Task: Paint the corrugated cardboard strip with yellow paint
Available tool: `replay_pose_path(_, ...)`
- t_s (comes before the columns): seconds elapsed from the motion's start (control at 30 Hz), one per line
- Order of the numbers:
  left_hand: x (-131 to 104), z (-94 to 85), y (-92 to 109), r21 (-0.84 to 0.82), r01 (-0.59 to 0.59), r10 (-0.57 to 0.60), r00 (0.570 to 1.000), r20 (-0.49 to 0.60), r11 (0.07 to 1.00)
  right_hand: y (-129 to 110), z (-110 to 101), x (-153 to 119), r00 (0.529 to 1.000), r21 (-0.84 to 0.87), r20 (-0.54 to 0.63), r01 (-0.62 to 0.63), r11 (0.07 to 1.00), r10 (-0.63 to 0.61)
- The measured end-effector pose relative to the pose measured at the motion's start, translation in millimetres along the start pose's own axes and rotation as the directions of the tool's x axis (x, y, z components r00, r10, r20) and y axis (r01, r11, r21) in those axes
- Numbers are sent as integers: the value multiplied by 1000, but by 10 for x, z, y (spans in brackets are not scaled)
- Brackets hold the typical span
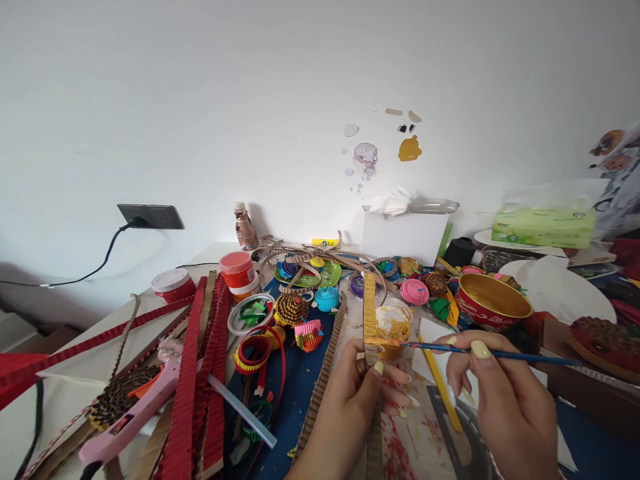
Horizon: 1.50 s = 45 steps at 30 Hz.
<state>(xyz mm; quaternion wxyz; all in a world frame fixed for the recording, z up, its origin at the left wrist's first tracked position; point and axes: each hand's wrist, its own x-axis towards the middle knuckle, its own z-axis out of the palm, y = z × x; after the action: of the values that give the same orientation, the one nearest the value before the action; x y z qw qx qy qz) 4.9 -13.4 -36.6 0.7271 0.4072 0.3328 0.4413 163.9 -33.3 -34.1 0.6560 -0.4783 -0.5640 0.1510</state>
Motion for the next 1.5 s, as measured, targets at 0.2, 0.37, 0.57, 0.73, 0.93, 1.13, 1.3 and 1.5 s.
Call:
replay_pose_path(0.2, 6, -22, -6, 5, -10, 10, 1000, 11, 1000, 32, -6, 13, 994, 90, -101, -33, 995, 42)
replay_pose_path(0.37, 6, -34, -20, -10, -13, 13, 1000, 17, 1000, -5, 23, 6, 999, 76, -45, 13, 997, -9)
replay_pose_path(0.57, 9, -38, -32, 13, -19, 18, 1000, 21, 1000, 17, 14, -2, 997, 31, -83, 5, 1000, -2)
replay_pose_path(0.73, 2, -41, -28, 14, -24, 24, 999, 30, 1000, 33, 1, 2, 995, 74, -98, 19, 997, -12)
replay_pose_path(0.93, 15, -48, -33, 19, -31, 30, 999, 34, 999, -2, 12, -10, 995, 33, -104, -2, 999, 6)
replay_pose_path(1.13, 7, -34, -27, 16, -13, 13, 1000, -3, 1000, 7, 13, 2, 992, 73, -120, -13, 997, 22)
replay_pose_path(1.3, 11, -10, -5, 11, 1, -1, 1000, -18, 1000, 4, 11, 0, 989, 73, -146, -23, 997, 33)
replay_pose_path(1.5, -3, -9, 0, 23, 2, -2, 1000, -15, 1000, 2, 6, -5, 990, 76, -138, -34, 997, 44)
